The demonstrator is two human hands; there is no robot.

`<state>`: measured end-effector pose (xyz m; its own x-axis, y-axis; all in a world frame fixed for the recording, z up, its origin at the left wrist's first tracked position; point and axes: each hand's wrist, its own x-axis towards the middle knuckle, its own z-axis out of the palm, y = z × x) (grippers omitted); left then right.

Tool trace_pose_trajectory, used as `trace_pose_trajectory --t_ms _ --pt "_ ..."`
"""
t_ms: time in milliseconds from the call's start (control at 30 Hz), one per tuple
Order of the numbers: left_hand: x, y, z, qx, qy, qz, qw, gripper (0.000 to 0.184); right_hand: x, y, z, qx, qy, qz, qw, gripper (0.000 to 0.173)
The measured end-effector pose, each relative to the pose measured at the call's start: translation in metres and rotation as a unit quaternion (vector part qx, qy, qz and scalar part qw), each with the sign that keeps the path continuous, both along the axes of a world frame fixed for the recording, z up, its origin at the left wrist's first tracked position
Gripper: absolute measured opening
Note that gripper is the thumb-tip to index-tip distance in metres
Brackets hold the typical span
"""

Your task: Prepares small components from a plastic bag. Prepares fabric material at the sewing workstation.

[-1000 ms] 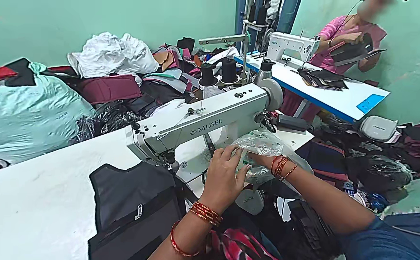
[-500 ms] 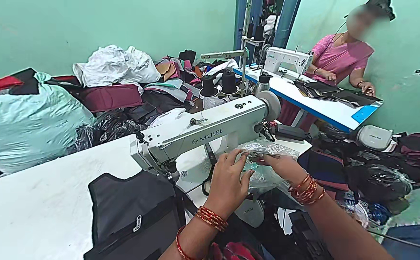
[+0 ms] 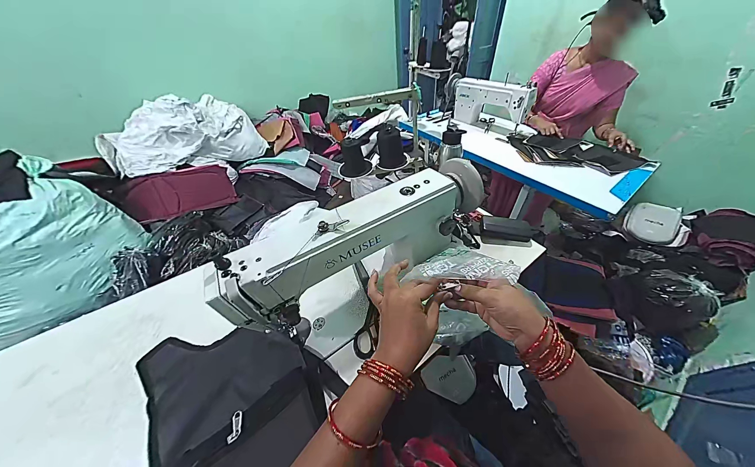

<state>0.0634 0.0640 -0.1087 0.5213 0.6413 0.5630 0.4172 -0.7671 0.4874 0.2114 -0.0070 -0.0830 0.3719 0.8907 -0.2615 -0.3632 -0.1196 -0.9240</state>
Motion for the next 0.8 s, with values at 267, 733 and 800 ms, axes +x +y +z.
trace_pose_trajectory --t_ms 267,733,800 --pt "0.014 0.005 0.001 -0.016 -0.028 0.06 0.998 0.022 0.0 0.004 -0.01 0.016 -0.031 0.003 0.999 0.017" --pt "0.014 0.009 0.003 -0.089 -0.016 0.072 0.993 0.016 0.005 0.006 -0.01 0.033 0.117 -0.045 0.992 0.022" --pt "0.013 0.008 0.007 -0.136 -0.014 0.058 0.989 0.017 0.004 0.006 -0.01 0.024 0.117 -0.038 0.992 0.02"
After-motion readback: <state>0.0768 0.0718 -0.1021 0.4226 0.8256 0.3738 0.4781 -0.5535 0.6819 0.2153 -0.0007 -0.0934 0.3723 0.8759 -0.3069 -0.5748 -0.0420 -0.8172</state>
